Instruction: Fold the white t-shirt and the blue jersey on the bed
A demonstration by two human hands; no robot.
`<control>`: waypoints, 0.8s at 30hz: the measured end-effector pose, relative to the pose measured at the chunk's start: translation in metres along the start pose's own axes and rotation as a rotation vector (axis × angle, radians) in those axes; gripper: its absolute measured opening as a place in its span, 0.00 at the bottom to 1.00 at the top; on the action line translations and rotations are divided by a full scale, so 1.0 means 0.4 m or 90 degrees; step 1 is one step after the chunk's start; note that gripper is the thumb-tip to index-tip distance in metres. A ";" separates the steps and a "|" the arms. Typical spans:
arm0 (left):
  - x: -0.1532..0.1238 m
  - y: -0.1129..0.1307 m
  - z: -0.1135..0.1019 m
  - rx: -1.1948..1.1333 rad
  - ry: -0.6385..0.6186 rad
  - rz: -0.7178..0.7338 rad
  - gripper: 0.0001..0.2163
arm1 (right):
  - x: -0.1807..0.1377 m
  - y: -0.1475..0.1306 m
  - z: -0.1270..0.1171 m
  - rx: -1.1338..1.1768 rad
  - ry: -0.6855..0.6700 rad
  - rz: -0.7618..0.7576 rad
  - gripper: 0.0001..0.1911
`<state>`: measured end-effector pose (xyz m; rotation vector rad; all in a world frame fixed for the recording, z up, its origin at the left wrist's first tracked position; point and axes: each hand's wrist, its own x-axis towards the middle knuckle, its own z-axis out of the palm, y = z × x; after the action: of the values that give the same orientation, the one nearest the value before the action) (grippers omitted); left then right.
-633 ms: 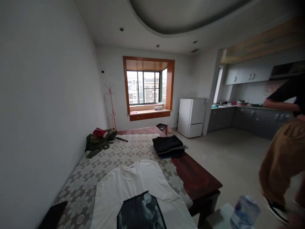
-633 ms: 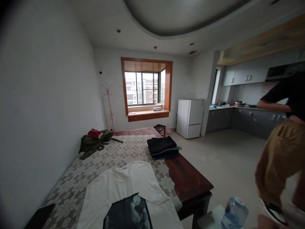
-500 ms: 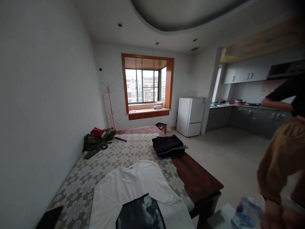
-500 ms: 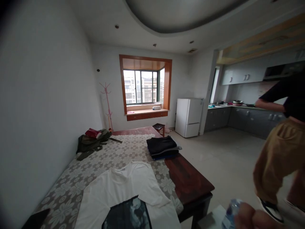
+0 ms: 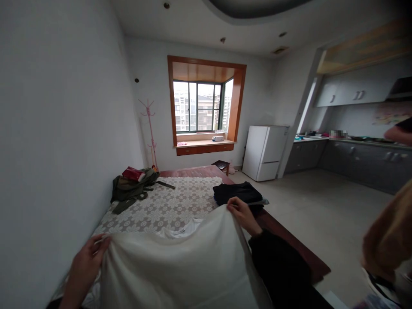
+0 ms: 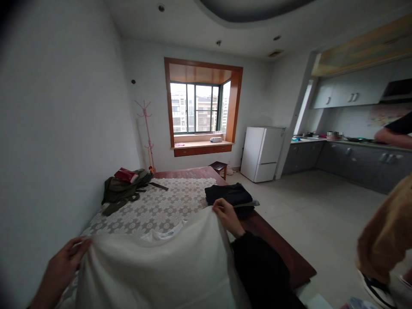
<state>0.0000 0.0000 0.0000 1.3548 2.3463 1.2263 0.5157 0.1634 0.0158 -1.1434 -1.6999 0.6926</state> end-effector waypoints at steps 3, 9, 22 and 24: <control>0.068 -0.009 0.124 0.000 -0.102 -0.013 0.12 | 0.057 0.115 0.139 -0.125 -0.032 0.040 0.10; 0.047 -0.079 0.207 0.112 -0.167 -0.009 0.15 | 0.007 0.262 0.226 -0.237 -0.037 0.089 0.23; 0.010 -0.065 0.229 0.154 -0.254 0.081 0.07 | 0.003 0.324 0.231 -0.276 -0.125 0.094 0.11; 0.005 -0.063 0.227 0.148 -0.250 0.065 0.06 | 0.005 0.327 0.226 -0.272 -0.120 0.107 0.13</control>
<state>0.0283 0.0471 -0.0767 1.6306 2.2061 0.6428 0.4826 0.2223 -0.1280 -1.5718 -1.9878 0.5665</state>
